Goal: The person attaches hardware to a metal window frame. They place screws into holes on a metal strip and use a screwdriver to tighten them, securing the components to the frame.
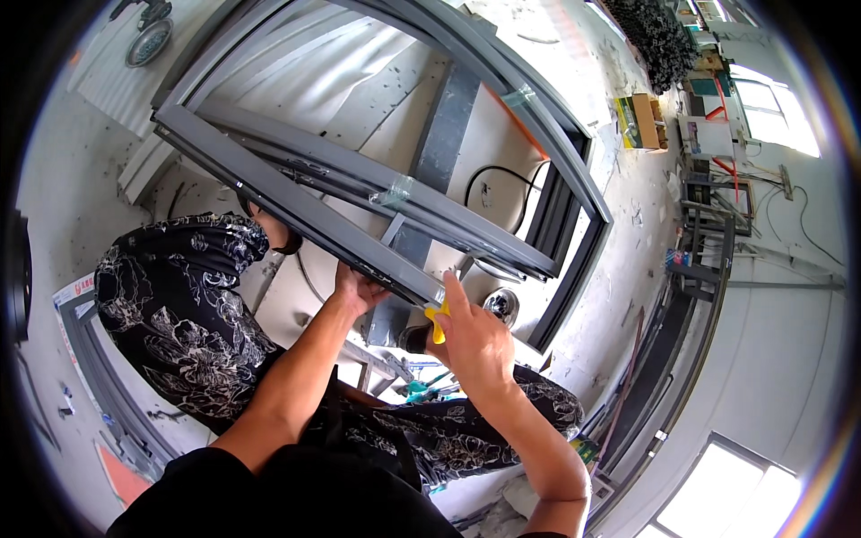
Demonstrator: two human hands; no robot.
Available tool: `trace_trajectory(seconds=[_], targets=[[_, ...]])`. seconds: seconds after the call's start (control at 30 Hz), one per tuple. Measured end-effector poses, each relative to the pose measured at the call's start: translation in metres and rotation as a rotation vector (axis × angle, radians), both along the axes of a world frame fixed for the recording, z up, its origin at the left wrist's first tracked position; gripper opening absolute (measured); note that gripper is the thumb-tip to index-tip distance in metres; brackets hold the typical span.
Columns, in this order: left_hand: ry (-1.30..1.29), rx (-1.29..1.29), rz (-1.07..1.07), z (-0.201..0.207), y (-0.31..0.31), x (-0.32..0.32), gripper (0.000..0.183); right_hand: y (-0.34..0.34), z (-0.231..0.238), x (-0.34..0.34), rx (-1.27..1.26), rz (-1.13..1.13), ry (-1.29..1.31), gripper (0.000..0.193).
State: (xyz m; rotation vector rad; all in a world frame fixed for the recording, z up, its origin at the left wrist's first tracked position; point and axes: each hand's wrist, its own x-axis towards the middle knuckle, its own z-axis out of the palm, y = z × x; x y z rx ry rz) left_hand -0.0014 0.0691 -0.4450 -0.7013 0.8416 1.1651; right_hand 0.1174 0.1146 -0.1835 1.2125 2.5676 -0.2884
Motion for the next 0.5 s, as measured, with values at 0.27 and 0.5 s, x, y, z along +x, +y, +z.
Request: trace_trajectory(seconds=[0.27, 0.5], targets=[[-0.004, -0.014, -0.018, 0.005, -0.001, -0.004, 0.059, 0.005, -0.005, 0.012, 0.128, 0.236, -0.097, 0.056], [-0.023, -0.014, -0.008, 0.004, 0.001, -0.001, 0.059, 0.003, -0.003, 0.001, -0.021, -0.033, -0.065, 0.044]])
